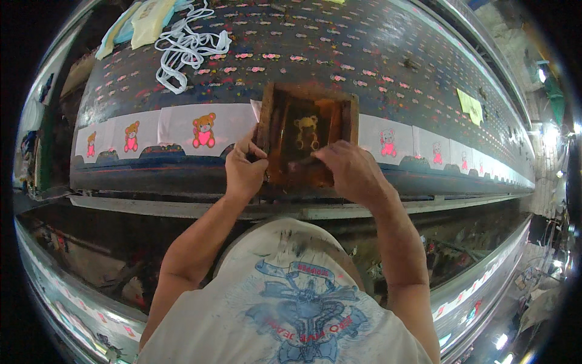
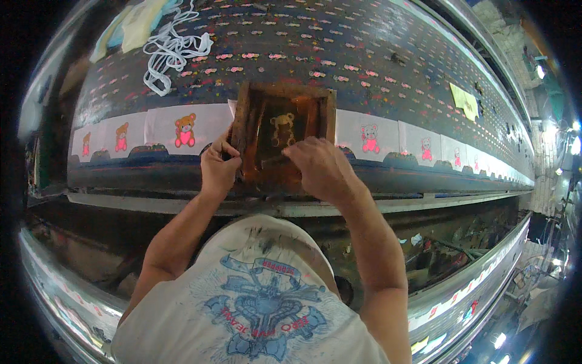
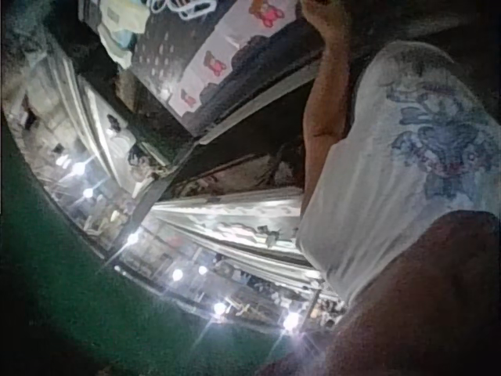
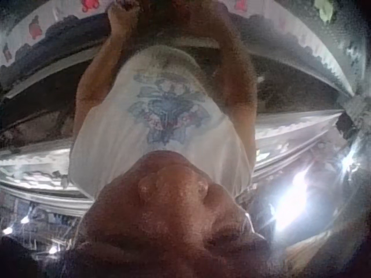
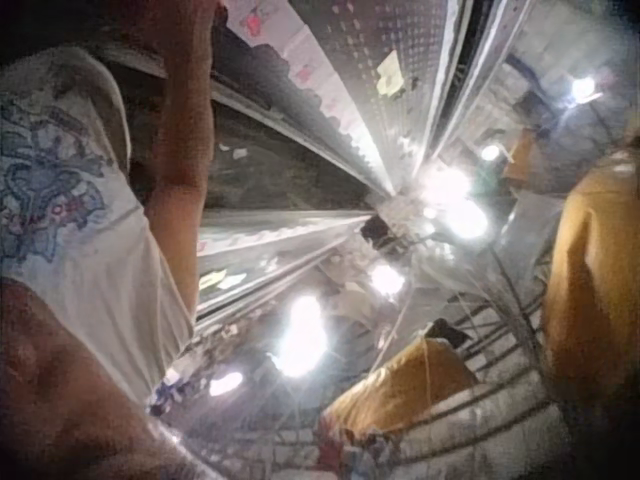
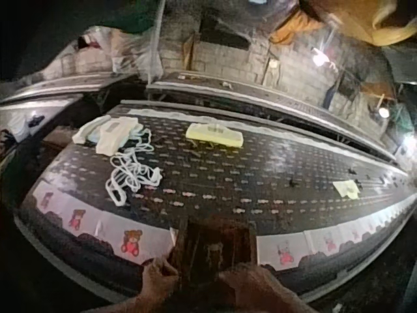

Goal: The person repeatedly rubs a wooden block with a teddy bear design onto a moving textile on a conveyor, transferring the pattern onto the fabric. The person holds the block with both hands and applies pressure as the fabric advances beneath it.

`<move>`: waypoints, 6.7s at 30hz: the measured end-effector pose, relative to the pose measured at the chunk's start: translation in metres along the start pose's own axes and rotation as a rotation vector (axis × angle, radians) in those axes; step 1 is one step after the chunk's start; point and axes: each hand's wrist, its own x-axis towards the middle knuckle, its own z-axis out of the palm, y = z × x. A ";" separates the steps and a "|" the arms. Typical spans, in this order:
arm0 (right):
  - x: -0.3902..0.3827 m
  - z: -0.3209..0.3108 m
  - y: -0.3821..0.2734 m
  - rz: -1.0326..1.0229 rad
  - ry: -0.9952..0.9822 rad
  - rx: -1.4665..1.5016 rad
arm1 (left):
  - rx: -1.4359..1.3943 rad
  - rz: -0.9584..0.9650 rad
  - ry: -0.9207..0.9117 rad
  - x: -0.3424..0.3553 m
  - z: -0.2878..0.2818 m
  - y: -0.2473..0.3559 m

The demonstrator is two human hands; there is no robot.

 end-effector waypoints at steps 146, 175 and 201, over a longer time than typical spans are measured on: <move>-0.426 -0.064 0.350 0.376 0.642 0.514 | -0.282 0.156 0.072 -0.057 0.506 0.082; -0.340 -0.156 0.389 -0.047 -0.074 -0.002 | -0.050 -0.148 0.049 -0.063 0.520 0.087; -0.331 -0.114 0.372 0.001 0.228 -0.119 | 0.058 -0.074 0.017 -0.067 0.521 0.092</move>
